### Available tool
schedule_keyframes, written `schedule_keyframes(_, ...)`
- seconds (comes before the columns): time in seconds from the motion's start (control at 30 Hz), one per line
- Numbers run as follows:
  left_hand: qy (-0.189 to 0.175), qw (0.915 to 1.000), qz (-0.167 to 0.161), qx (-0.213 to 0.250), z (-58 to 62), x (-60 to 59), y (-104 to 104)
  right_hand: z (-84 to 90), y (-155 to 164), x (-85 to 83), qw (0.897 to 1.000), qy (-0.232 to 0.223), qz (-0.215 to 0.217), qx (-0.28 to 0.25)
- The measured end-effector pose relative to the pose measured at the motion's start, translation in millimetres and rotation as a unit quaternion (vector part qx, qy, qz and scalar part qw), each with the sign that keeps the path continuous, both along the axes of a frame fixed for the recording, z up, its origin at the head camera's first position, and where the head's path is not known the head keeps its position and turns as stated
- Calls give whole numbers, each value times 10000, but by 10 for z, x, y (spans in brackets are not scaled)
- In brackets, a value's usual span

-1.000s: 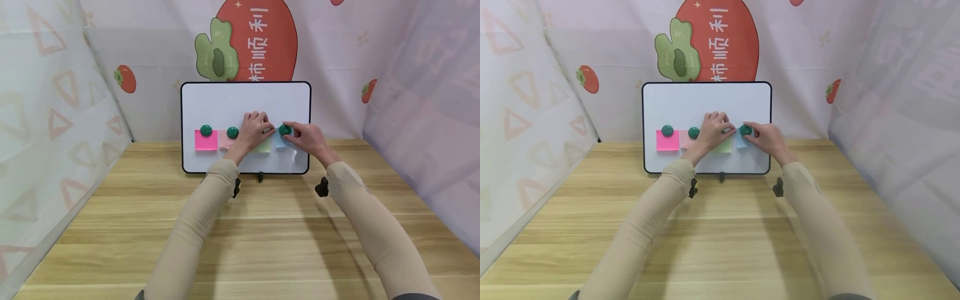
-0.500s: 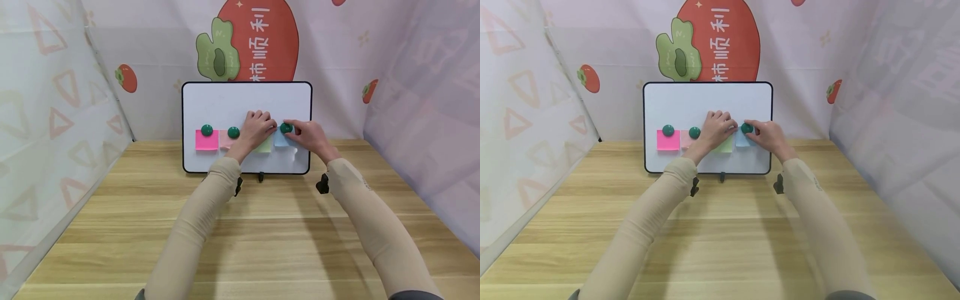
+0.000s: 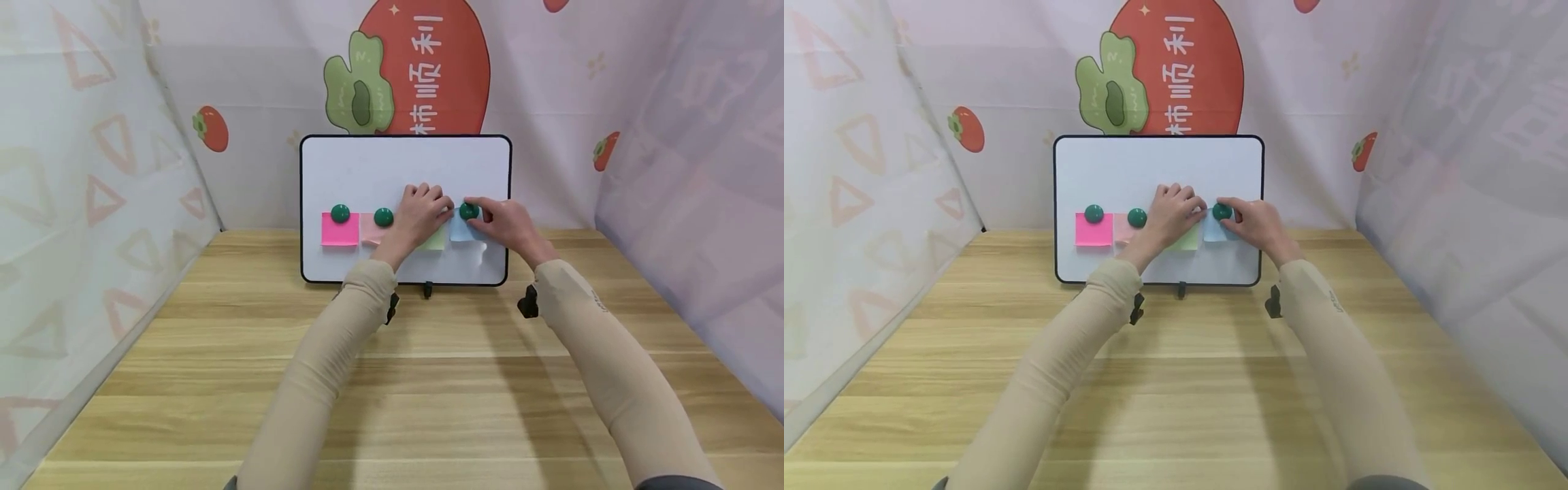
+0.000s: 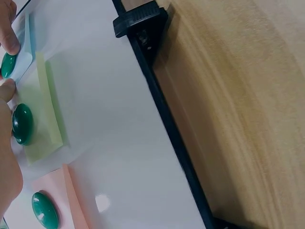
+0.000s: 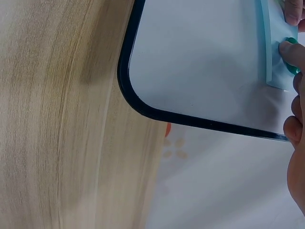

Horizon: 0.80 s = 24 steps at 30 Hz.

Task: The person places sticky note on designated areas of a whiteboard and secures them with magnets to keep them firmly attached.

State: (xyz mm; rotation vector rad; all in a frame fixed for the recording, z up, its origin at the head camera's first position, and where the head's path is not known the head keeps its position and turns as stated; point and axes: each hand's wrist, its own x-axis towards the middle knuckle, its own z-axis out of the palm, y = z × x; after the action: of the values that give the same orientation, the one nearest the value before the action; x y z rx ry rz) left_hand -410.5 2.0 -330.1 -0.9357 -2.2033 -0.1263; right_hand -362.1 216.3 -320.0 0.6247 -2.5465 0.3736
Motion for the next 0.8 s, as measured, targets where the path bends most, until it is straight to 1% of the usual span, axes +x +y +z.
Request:
schedule_keyframes(0.17,-8,10000,52,83,-44,11,-49,19,-20,7,9995,13,-128,303)
schedule_keyframes(0.23,-72,9998,41,158,-58,26,-84,26,-40,20,9994,41,-131,323)
schedule_keyframes(0.4,-298,9992,-42,273,-99,128,-194,-4,-88,59,9996,284,-28,46)
schedule_keyframes(0.5,-352,9987,4,370,-124,171,-265,-52,-114,81,9986,521,60,-102)
schedule_keyframes(0.63,-604,9971,139,437,-166,216,-357,-131,-165,160,9972,734,47,-131)
schedule_keyframes(0.73,-908,9947,271,403,-211,257,-455,-193,-229,233,9978,656,-41,-106)
schedule_keyframes(0.8,-1065,9929,349,388,-251,290,-535,-232,-276,277,9985,520,-85,-109)
